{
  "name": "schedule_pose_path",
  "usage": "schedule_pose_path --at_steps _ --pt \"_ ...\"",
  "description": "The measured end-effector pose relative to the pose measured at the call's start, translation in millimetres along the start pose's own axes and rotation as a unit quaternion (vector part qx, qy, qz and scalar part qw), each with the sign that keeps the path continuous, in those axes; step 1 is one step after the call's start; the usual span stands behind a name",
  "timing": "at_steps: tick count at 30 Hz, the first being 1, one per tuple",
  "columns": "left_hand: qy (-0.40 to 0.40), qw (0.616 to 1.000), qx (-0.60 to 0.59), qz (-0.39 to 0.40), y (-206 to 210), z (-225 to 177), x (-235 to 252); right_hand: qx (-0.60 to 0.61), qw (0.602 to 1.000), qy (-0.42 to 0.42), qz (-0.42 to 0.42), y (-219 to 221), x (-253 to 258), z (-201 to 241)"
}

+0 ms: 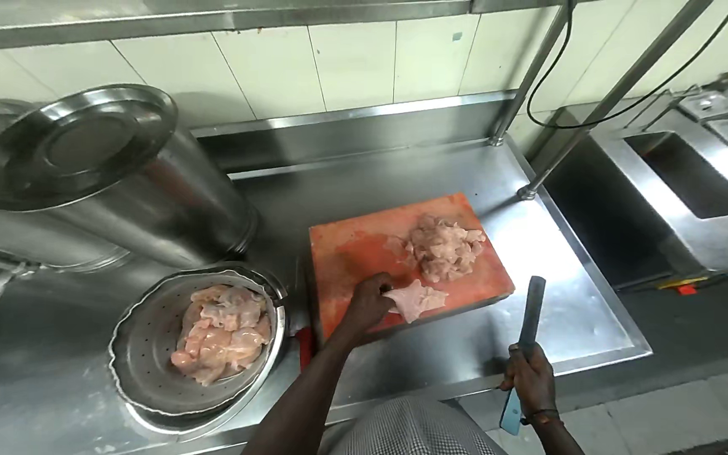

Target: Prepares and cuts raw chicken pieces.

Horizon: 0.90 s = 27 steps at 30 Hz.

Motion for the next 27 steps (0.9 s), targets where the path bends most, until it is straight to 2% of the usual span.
schedule_pose_path --at_steps 3,4,6,7,11,14,17,20,23,25,27 --pt "-0.081 0.992 -0.006 -0.092 -29.0 29.5 -13.0 0.003 1.0 -0.002 -0.002 -1.4 -0.1 -1.6" --pt "-0.118 0.987 0.044 -0.102 -36.3 40.0 -22.3 0.001 1.0 -0.001 -0.003 -1.3 -0.2 -1.8" --pt "-0.205 0.961 0.171 -0.073 -39.4 55.6 -40.7 -0.004 1.0 0.0 -0.002 -0.8 0.2 -1.7" --pt "-0.224 0.949 0.214 -0.067 -37.0 59.6 -47.0 -0.008 1.0 0.003 -0.001 -0.3 0.3 -1.5" --pt "-0.103 0.955 0.268 -0.075 -18.7 52.8 -44.3 -0.022 1.0 0.015 0.009 1.8 -0.1 0.7" --pt "-0.089 0.962 0.255 -0.028 -10.9 45.4 -26.8 -0.014 1.0 0.014 0.011 1.7 0.4 0.5" --pt "-0.076 0.98 0.184 -0.011 -8.7 26.3 -14.7 -0.011 1.0 0.012 0.013 2.2 -0.4 1.3" --pt "-0.07 0.997 -0.001 -0.019 -9.8 4.6 1.8 -0.006 1.0 0.007 0.014 1.7 0.9 0.6" --pt "-0.022 0.986 -0.153 -0.062 -13.6 -21.3 10.0 0.001 1.0 0.003 0.009 1.3 0.1 1.1" --pt "0.021 0.981 -0.175 -0.076 -18.0 -35.8 5.6 0.005 1.0 0.0 0.008 0.6 -0.5 0.9" --pt "0.018 0.993 -0.091 -0.068 -20.6 -32.3 -3.3 0.013 1.0 0.0 0.007 0.4 -0.2 -0.8"
Point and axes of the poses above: each hand's wrist, its own x-axis towards the middle knuckle, its own y-axis out of the palm, z = x × y, the point moved 7 cm from there along x, towards the middle knuckle, and after that the axes turned 8 degrees about z, right-handed, at the moved point
